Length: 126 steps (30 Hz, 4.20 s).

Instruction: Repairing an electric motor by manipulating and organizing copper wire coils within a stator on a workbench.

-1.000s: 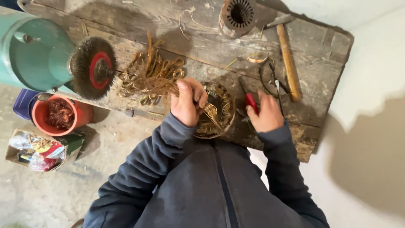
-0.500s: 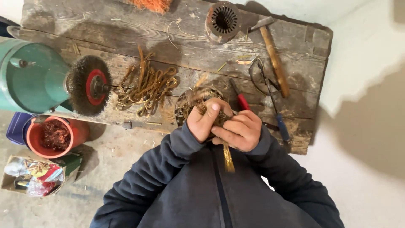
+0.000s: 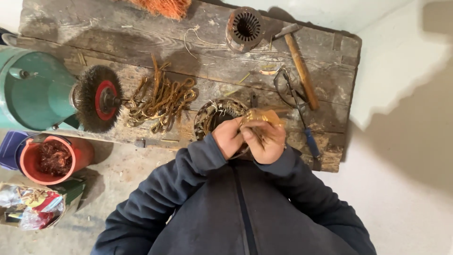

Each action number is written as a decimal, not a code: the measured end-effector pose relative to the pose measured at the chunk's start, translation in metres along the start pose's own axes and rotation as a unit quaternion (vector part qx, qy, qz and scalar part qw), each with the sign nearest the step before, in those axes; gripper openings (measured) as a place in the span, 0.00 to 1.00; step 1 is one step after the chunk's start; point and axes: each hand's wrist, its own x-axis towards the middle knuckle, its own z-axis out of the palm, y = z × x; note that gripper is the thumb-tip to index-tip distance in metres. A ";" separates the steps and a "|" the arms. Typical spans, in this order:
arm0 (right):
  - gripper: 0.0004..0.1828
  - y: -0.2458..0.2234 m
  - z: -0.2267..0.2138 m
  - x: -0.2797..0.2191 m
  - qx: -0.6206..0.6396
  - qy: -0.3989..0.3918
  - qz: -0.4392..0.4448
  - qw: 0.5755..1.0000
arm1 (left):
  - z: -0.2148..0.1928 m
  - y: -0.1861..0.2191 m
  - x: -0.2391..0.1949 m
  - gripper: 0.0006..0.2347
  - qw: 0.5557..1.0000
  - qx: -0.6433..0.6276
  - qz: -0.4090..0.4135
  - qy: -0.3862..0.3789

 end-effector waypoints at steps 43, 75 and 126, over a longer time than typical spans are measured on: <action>0.08 -0.018 -0.014 -0.018 0.085 -0.099 0.190 0.973 | -0.001 0.028 -0.050 0.21 0.972 0.232 -0.048 -0.001; 0.47 0.026 -0.020 0.022 0.359 -0.123 0.147 0.914 | 0.002 -0.021 -0.018 0.09 0.924 -0.279 -0.167 -0.202; 0.31 0.022 0.005 -0.006 0.313 -0.139 -0.088 0.935 | -0.030 -0.019 -0.039 0.21 0.879 -0.344 -0.165 -0.288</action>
